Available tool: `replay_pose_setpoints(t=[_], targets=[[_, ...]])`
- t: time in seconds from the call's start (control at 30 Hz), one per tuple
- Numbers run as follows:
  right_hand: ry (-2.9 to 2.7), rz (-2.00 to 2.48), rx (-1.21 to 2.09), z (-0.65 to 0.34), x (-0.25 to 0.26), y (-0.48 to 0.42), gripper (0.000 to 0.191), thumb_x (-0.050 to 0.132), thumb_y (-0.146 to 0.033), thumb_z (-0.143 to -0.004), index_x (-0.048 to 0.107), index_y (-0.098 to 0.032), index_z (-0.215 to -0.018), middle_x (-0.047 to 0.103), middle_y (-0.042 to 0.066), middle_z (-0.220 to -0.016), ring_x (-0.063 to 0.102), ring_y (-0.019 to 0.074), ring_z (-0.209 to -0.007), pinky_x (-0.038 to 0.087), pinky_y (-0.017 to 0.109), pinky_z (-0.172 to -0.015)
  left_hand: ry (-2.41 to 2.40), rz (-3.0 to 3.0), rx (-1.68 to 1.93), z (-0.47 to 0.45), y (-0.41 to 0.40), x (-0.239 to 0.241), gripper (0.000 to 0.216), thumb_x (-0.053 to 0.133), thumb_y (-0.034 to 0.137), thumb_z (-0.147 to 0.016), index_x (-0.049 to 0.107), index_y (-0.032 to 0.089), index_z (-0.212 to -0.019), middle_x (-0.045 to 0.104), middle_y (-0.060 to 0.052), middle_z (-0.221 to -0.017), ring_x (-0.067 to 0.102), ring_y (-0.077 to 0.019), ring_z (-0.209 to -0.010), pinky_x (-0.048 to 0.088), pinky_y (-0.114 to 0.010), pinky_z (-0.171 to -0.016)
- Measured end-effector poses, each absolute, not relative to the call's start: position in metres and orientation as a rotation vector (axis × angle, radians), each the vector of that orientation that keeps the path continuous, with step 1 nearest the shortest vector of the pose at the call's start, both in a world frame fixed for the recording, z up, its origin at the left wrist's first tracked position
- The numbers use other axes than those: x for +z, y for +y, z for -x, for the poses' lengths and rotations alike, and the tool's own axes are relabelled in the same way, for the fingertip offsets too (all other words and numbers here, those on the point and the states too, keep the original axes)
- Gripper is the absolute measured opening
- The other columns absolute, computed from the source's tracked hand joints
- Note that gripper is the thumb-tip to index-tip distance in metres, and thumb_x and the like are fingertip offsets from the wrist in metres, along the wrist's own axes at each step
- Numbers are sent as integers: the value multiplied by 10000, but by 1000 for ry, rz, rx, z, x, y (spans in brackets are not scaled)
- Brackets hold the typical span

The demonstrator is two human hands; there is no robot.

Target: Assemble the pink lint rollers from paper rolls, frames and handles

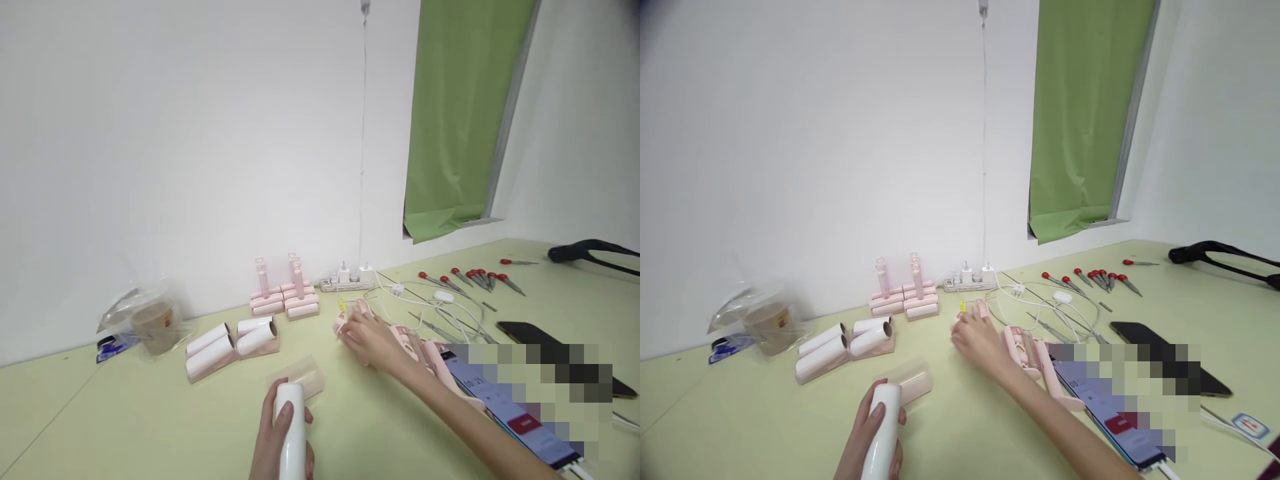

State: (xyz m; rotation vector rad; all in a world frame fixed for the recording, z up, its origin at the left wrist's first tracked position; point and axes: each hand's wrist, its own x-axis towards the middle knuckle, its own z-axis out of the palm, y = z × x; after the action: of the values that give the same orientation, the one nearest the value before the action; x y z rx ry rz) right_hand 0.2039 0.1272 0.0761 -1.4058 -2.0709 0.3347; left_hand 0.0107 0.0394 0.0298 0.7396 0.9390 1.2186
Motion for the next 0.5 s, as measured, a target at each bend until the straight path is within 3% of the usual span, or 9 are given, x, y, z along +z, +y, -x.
replay_pose_setpoints(t=[0.1, 0.2, 0.3, 0.37, 0.5], targets=[[-2008, 1574, 267, -224, 72, 153, 160, 559, -199, -688, 547, -166, -532, 575, 118, -710, 498, 304, -878, 288, 387, -760, 900, -735, 1228, -11, 39, 33, 642, 608, 517, -619, 250, 354, -1126, 548, 81, -644, 466, -78, -256, 336, -170, -244], [-1930, 1679, 267, -232, 64, 157, 286, 527, -247, -711, 468, -178, -440, 523, 75, -538, 524, 254, -701, 295, 328, -652, 888, -731, 1245, -14, 37, 33, 641, 605, 517, -619, 260, 333, -1126, 541, 69, -648, 467, -78, -259, 331, -168, -237], [-1819, 1728, 303, -236, 67, 151, 237, 472, -287, -736, 499, -183, -525, 509, 40, -515, 494, 197, -571, 276, 288, -563, 924, -720, 1258, -15, 36, 35, 655, 590, 526, -625, 251, 336, -1153, 543, 57, -675, 466, -82, -275, 331, -176, -229], [-1770, 1698, 359, -236, 74, 148, 136, 465, -277, -724, 530, -189, -644, 526, 20, -562, 478, 176, -556, 280, 273, -542, 956, -683, 1312, -15, 35, 40, 649, 570, 525, -645, 244, 334, -1172, 550, 50, -693, 483, -87, -304, 402, -215, -278], [-1800, 1486, 603, -209, 86, 131, 205, 434, -361, -751, 539, -186, -759, 545, 10, -662, 503, 163, -618, 358, 263, -554, 985, -561, 1528, -10, 33, 52, 532, 543, 469, -709, 300, 301, -1152, 568, 26, -738, 580, -115, -451, 532, -355, -577]])
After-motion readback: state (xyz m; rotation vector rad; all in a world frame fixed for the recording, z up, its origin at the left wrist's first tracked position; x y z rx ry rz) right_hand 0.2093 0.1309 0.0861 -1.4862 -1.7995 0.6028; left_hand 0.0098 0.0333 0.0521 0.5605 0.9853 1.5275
